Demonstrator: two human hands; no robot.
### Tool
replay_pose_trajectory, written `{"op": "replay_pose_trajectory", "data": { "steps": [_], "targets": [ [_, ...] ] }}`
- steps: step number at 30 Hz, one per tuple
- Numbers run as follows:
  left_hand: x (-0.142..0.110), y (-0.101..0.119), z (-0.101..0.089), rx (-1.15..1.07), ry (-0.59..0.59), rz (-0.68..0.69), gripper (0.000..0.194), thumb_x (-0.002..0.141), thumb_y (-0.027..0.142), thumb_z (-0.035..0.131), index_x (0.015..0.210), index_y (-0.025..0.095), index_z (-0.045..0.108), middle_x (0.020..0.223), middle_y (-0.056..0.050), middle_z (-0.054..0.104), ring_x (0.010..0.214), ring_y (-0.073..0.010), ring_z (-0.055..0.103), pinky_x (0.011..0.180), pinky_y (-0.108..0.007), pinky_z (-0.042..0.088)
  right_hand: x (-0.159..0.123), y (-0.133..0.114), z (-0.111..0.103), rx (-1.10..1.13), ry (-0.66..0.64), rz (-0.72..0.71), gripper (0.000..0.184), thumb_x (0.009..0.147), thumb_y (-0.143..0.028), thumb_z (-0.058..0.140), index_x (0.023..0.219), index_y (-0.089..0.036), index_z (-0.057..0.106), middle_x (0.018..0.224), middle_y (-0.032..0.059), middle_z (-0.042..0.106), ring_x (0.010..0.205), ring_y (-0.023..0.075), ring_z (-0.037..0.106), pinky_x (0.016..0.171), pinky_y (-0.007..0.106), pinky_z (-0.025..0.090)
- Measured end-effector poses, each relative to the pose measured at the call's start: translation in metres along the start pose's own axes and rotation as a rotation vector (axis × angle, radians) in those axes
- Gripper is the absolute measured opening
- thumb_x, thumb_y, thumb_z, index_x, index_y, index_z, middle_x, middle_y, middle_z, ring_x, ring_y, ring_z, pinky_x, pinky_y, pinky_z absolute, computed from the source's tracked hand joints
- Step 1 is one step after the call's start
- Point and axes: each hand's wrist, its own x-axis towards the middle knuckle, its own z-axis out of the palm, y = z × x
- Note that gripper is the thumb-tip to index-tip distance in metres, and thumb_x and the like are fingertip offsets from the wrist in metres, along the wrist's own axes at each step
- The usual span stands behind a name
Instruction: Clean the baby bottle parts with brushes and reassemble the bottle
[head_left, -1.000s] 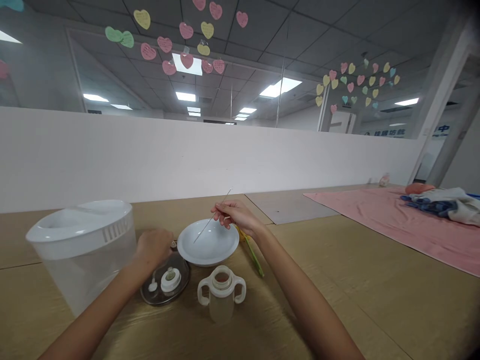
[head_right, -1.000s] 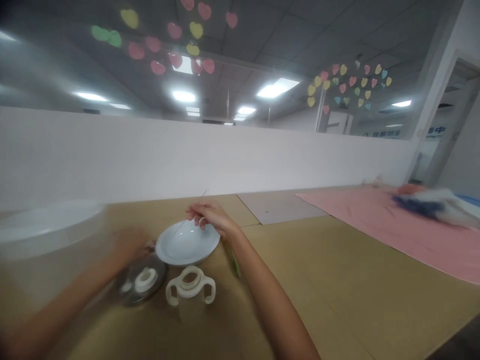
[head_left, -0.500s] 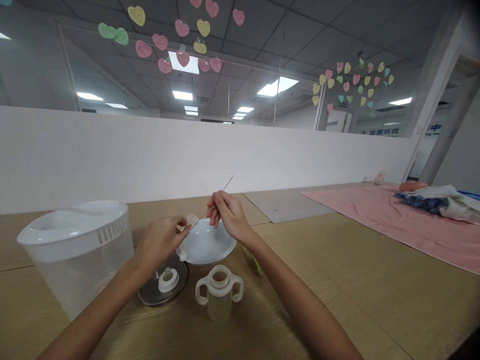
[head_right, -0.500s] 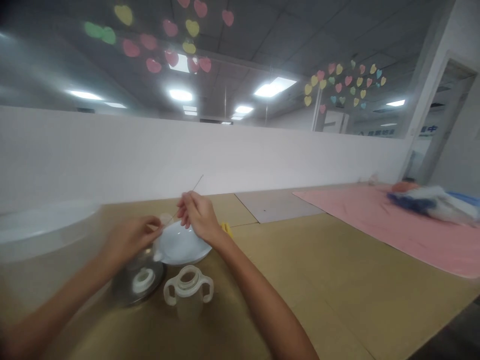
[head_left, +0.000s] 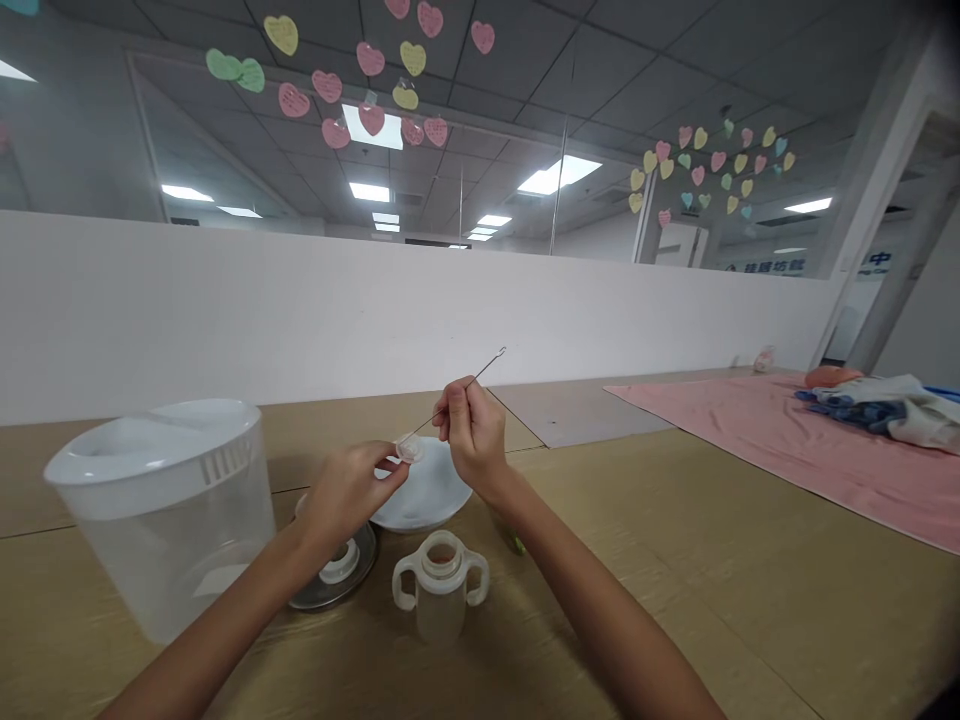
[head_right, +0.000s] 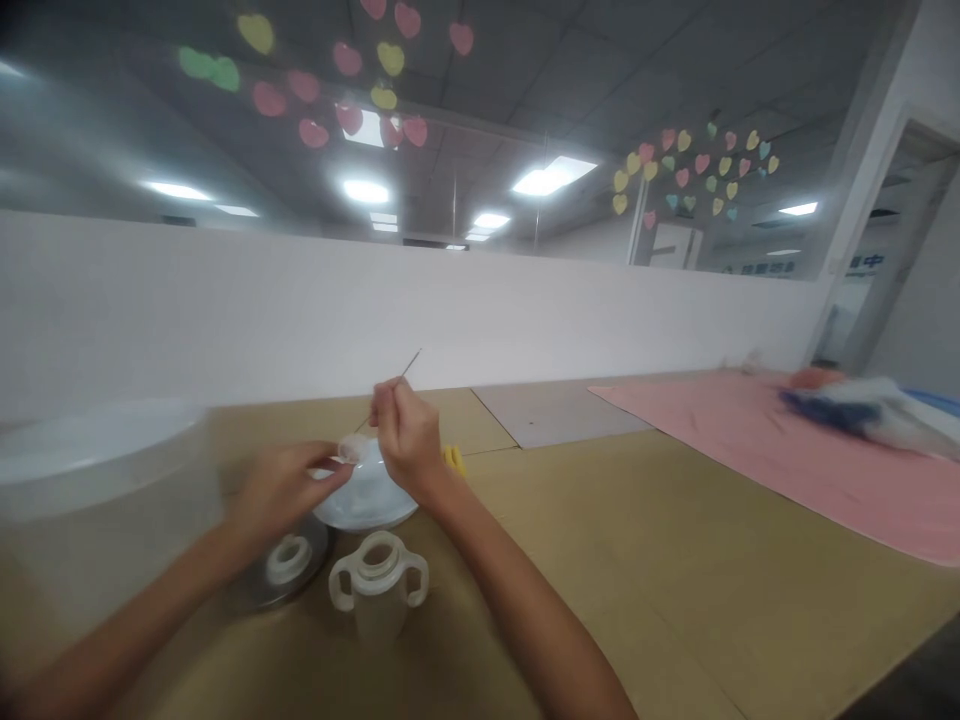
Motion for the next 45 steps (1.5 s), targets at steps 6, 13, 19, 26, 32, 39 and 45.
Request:
{"op": "replay_pose_trajectory", "data": {
  "steps": [6,13,19,26,32,39,45],
  "targets": [
    [-0.001,0.001,0.003,0.002,0.022,0.009,0.027,0.078,0.034,0.045,0.078,0.019,0.067,0.081,-0.002,0.072,0.076,-0.0180,0.065,0.068,-0.024,0.045,0.002,-0.003,0.002,-0.099,-0.134,-0.065,0.030,0.092,-0.033,0.033,0.069,-0.019,0.045,0.060,-0.0020,0.051,0.052,0.0077,0.046,0.056,0.021,0.036],
    [-0.001,0.000,-0.001,-0.012,0.013,-0.037,0.025,0.076,0.032,0.046,0.078,0.019,0.067,0.083,-0.002,0.072,0.080,-0.0189,0.065,0.068,-0.025,0.045,0.004,-0.002,0.004,-0.194,-0.304,-0.018,0.036,0.092,-0.034,0.030,0.065,-0.019,0.047,0.057,-0.0024,0.050,0.054,0.0084,0.047,0.057,0.021,0.035],
    [0.001,-0.005,0.002,-0.005,0.016,-0.029,0.024,0.075,0.032,0.047,0.077,0.019,0.067,0.083,-0.002,0.072,0.078,-0.0190,0.065,0.066,-0.025,0.045,0.001,-0.002,0.007,-0.172,-0.295,-0.037,0.034,0.092,-0.034,0.031,0.069,-0.019,0.049,0.057,-0.0027,0.050,0.054,0.0086,0.049,0.059,0.020,0.036],
    [0.000,-0.004,0.007,-0.023,0.108,0.054,0.024,0.075,0.031,0.047,0.073,0.020,0.068,0.077,-0.002,0.072,0.073,-0.0181,0.066,0.064,-0.024,0.045,0.001,0.003,0.008,-0.230,-0.237,-0.143,0.032,0.093,-0.031,0.031,0.069,-0.019,0.048,0.056,-0.0018,0.049,0.053,0.0098,0.047,0.056,0.022,0.036],
    [0.001,-0.007,0.011,-0.014,0.066,0.037,0.021,0.073,0.028,0.050,0.074,0.018,0.069,0.079,-0.004,0.072,0.073,-0.0195,0.066,0.065,-0.025,0.046,0.003,0.000,0.006,-0.208,-0.315,-0.078,0.034,0.093,-0.032,0.032,0.065,-0.019,0.045,0.053,-0.0034,0.047,0.050,0.0090,0.046,0.055,0.022,0.035],
    [0.001,-0.008,0.013,-0.081,0.107,0.056,0.020,0.073,0.030,0.049,0.077,0.020,0.065,0.081,-0.002,0.072,0.075,-0.0188,0.066,0.067,-0.025,0.047,0.004,-0.002,0.005,-0.206,-0.333,-0.085,0.033,0.093,-0.032,0.031,0.067,-0.020,0.046,0.052,-0.0038,0.047,0.049,0.0089,0.047,0.054,0.022,0.035],
    [0.001,0.000,0.010,-0.244,0.065,0.063,0.020,0.078,0.033,0.044,0.075,0.019,0.058,0.074,-0.002,0.070,0.069,-0.0174,0.066,0.063,-0.024,0.048,0.005,-0.001,0.003,-0.178,-0.237,-0.075,0.032,0.093,-0.032,0.032,0.067,-0.019,0.046,0.055,-0.0031,0.049,0.050,0.0085,0.048,0.056,0.022,0.037]
  ]
}}
